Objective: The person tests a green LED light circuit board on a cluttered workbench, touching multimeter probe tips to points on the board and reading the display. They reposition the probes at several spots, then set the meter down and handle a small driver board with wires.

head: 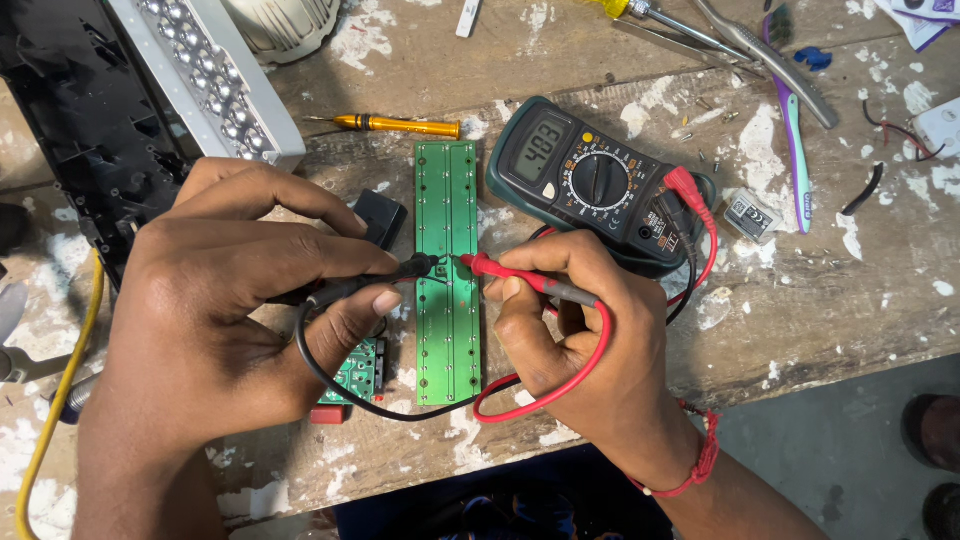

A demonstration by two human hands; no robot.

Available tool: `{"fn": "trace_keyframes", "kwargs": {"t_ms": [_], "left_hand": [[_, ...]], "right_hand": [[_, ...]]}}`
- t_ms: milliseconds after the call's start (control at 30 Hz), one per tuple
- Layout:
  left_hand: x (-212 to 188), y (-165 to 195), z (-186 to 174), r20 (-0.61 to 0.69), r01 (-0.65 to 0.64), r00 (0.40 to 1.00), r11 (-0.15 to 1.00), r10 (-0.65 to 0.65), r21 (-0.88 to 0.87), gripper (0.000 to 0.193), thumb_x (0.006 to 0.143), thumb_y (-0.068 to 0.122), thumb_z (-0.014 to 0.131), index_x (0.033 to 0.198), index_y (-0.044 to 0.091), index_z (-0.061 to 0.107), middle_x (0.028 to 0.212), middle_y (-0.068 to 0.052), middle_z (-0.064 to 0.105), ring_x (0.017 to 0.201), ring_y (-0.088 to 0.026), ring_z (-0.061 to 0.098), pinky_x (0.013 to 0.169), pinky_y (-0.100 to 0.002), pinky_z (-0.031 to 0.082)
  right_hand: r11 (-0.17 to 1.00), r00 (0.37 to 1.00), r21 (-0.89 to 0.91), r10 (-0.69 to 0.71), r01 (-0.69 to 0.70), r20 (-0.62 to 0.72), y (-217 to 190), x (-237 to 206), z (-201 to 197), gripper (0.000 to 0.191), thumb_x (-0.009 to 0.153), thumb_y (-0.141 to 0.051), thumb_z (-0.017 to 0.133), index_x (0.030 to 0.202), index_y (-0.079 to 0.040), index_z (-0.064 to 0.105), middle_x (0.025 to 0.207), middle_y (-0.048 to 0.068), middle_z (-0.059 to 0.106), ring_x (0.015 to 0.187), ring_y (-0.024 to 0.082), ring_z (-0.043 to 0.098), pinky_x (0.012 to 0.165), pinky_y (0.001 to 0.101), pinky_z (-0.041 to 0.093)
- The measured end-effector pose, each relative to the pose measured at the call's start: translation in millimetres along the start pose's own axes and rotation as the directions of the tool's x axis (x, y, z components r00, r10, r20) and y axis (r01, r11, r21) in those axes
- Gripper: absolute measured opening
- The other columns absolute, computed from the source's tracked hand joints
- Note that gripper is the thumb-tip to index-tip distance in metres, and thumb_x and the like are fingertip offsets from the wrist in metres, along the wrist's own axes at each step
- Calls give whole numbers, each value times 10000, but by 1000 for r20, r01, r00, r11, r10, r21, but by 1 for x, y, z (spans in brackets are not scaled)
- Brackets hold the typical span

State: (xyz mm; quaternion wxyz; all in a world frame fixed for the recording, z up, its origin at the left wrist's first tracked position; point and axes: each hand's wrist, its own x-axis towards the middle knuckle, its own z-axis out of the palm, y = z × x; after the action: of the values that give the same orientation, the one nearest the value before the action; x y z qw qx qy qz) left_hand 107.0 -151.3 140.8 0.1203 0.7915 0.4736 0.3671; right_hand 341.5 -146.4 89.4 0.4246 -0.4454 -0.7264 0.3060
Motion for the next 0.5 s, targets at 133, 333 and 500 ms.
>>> {"fn": "trace_keyframes", "kwargs": {"t_ms": [133, 333, 500], "left_hand": [[0, 0, 0, 1, 7, 1000, 1000, -7, 3, 247, 731, 251, 868, 898, 90, 783, 864, -61, 726, 898, -218, 694, 888, -387, 469], [0, 1, -1, 6, 14, 1000, 1000, -14, 6, 255, 736, 255, 859, 921, 94, 787, 880, -58, 727, 893, -220, 688, 894, -381, 467], [0, 3, -2, 10, 13, 1000, 1000, -13, 5, 255, 740, 252, 858, 927, 94, 786, 884, -58, 725, 891, -222, 686, 898, -380, 469]], "right_hand": [[1000, 1000, -9, 1, -1, -1, 0, 0, 0, 98, 926, -9, 688, 999, -33, 627, 853, -10, 752, 588, -18, 564, 464, 182, 375], [1000, 1000, -30, 2, -2, 1, 1, 0, -1, 100, 925, -23, 692, 1003, -30, 630, 833, -12, 749, 578, -17, 567, 465, 191, 382], [1000, 1000, -19, -8, 8, 2, 1, -1, -1, 105, 927, -26, 690, 1010, -27, 624, 830, -8, 739, 593, -11, 571, 480, 190, 399]]}}
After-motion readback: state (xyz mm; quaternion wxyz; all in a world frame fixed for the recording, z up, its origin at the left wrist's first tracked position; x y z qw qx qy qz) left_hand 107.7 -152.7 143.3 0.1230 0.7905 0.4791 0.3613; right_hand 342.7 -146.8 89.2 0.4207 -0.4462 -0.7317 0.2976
